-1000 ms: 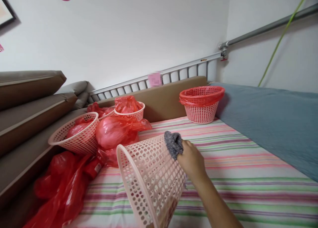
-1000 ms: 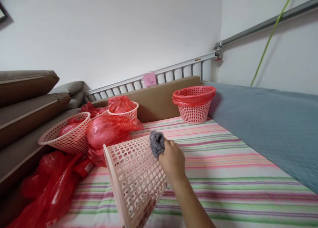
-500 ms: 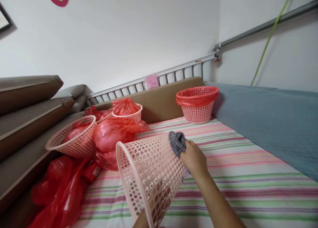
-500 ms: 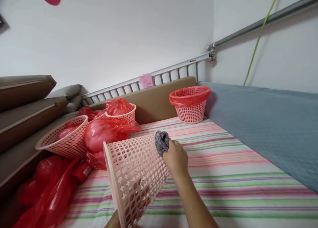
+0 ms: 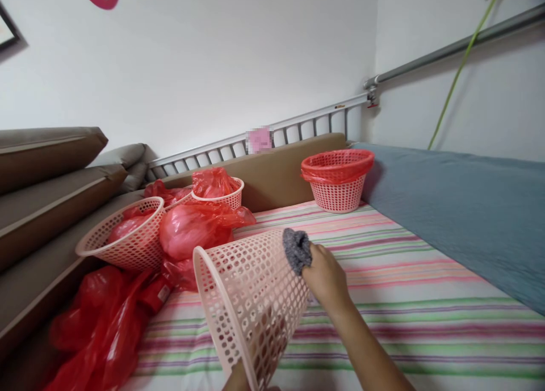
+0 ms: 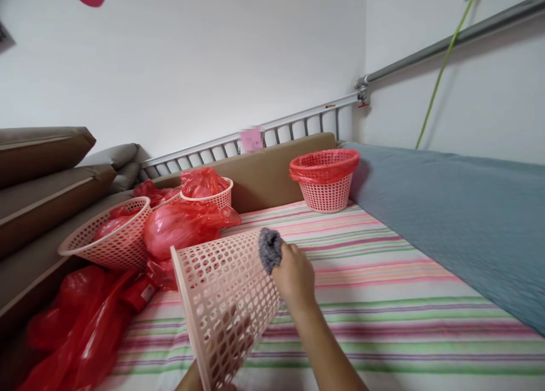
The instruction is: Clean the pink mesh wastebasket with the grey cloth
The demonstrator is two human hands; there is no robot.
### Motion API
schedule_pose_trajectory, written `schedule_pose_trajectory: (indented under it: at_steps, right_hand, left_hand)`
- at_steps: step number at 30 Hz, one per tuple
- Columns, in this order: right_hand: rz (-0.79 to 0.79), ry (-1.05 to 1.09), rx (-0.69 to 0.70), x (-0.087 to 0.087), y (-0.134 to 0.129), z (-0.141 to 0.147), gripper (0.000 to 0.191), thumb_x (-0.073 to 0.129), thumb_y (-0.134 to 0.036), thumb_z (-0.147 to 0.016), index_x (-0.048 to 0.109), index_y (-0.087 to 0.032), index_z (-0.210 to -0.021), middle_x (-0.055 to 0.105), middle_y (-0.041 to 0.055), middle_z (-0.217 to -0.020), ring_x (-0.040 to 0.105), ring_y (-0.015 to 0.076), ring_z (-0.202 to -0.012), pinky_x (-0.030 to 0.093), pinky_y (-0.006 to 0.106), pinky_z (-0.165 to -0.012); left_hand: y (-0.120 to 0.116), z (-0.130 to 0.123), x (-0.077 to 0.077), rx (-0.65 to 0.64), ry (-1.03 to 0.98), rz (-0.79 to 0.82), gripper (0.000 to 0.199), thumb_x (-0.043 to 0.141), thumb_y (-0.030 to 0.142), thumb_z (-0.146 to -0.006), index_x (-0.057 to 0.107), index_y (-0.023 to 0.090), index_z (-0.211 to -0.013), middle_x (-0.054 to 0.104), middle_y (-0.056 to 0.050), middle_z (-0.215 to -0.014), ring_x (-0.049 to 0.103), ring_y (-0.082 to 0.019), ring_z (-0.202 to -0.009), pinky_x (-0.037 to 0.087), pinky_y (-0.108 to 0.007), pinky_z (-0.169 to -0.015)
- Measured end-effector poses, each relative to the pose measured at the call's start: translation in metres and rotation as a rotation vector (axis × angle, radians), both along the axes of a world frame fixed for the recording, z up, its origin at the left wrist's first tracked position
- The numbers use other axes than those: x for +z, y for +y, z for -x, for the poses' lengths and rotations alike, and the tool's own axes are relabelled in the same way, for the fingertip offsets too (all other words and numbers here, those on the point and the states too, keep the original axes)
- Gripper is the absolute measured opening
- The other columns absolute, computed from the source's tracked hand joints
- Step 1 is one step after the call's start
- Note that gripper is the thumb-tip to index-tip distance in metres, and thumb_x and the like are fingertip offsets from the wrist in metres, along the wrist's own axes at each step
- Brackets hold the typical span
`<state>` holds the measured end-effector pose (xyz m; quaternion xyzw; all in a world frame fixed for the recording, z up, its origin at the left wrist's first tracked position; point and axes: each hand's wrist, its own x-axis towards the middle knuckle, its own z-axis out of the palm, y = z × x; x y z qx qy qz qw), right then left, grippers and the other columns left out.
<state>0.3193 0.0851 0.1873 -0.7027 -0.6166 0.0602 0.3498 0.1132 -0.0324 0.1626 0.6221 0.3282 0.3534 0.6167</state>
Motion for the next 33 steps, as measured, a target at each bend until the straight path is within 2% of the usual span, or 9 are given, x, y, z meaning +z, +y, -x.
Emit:
schedule_pose_trajectory:
  at_steps: [2,5,11,14,16,19,24,28,33]
  right_hand:
    - [-0.080,-0.015,0.116,0.008,-0.018,0.026,0.040,0.047,-0.007,-0.068,0.061,-0.016,-0.104,0.061,0.0093,-0.098,0.054,0.0219,-0.092,0.037,0.028,-0.077]
    - [-0.173,0.048,0.313,0.019,-0.050,0.061,0.050,0.046,-0.003,-0.062,0.062,-0.019,-0.107,0.060,0.0081,-0.104,0.051,0.0228,-0.097,0.036,0.031,-0.086]
    - [-0.183,0.177,0.573,0.028,-0.091,0.086,0.071,0.049,-0.006,-0.052,0.057,-0.028,-0.119,0.057,0.0045,-0.113,0.048,0.0242,-0.100,0.037,0.036,-0.088]
    - [-0.209,0.157,0.528,0.025,-0.082,0.085,0.068,0.047,-0.004,-0.051,0.059,-0.026,-0.115,0.057,0.0046,-0.111,0.049,0.0231,-0.099,0.037,0.035,-0.088]
    - [-0.231,0.116,0.459,0.020,-0.067,0.080,0.061,0.047,-0.003,-0.053,0.061,-0.023,-0.110,0.058,0.0054,-0.109,0.049,0.0225,-0.098,0.036,0.033,-0.088]
    - [-0.216,0.058,0.309,0.011,-0.038,0.065,0.049,0.047,-0.003,-0.062,0.061,-0.019,-0.106,0.060,0.0066,-0.101,0.052,0.0210,-0.094,0.037,0.030,-0.084]
    - [-0.113,0.034,0.065,-0.003,0.002,0.028,0.035,0.049,-0.008,-0.070,0.060,-0.017,-0.102,0.061,0.0064,-0.095,0.053,0.0197,-0.089,0.036,0.026,-0.072]
    - [-0.073,0.044,0.014,-0.008,0.008,0.018,0.031,0.049,-0.010,-0.073,0.059,-0.017,-0.101,0.061,0.0057,-0.092,0.053,0.0189,-0.087,0.034,0.025,-0.067]
    - [-0.122,0.001,0.061,-0.009,0.003,0.019,0.034,0.049,-0.009,-0.073,0.057,-0.017,-0.106,0.061,0.0061,-0.098,0.053,0.0189,-0.091,0.034,0.025,-0.071]
  left_hand:
    - [0.009,0.000,-0.006,0.034,-0.034,0.028,0.075,0.067,0.043,-0.075,0.030,0.033,-0.139,0.029,-0.005,-0.151,0.027,-0.028,-0.137,0.017,-0.045,-0.114]
    - [0.019,0.003,-0.010,0.155,-0.059,0.056,0.074,0.068,0.047,-0.072,0.037,0.028,-0.137,0.040,-0.009,-0.145,0.038,-0.031,-0.131,0.029,-0.045,-0.109]
    - [0.020,0.009,-0.001,0.363,0.194,-0.076,0.048,0.072,0.031,-0.068,0.061,0.019,-0.113,0.069,-0.008,-0.109,0.057,-0.031,-0.109,0.041,-0.044,-0.101]
    - [0.022,0.004,0.002,0.325,0.086,-0.065,0.038,0.067,0.034,-0.072,0.064,0.018,-0.107,0.068,-0.008,-0.111,0.058,-0.031,-0.108,0.042,-0.044,-0.099]
    - [0.023,0.000,-0.002,0.247,-0.023,-0.035,0.045,0.067,0.039,-0.073,0.061,0.020,-0.114,0.063,-0.009,-0.122,0.055,-0.032,-0.114,0.040,-0.046,-0.102]
    - [0.020,0.002,-0.017,0.175,-0.084,0.003,0.066,0.068,0.043,-0.072,0.046,0.025,-0.131,0.047,-0.008,-0.140,0.044,-0.032,-0.127,0.027,-0.049,-0.110]
    - [0.010,0.018,-0.042,0.009,-0.001,0.059,0.069,0.064,0.040,-0.079,0.033,0.029,-0.140,0.034,-0.007,-0.148,0.023,-0.028,-0.138,0.006,-0.047,-0.115]
    - [0.012,0.011,-0.025,0.035,0.035,0.084,0.080,0.069,0.039,-0.075,0.027,0.029,-0.142,0.032,-0.008,-0.149,0.016,-0.029,-0.140,0.005,-0.046,-0.116]
    - [0.013,-0.008,0.005,0.140,-0.128,0.092,0.079,0.066,0.039,-0.077,0.023,0.029,-0.143,0.027,-0.007,-0.151,0.030,-0.027,-0.136,0.022,-0.042,-0.114]
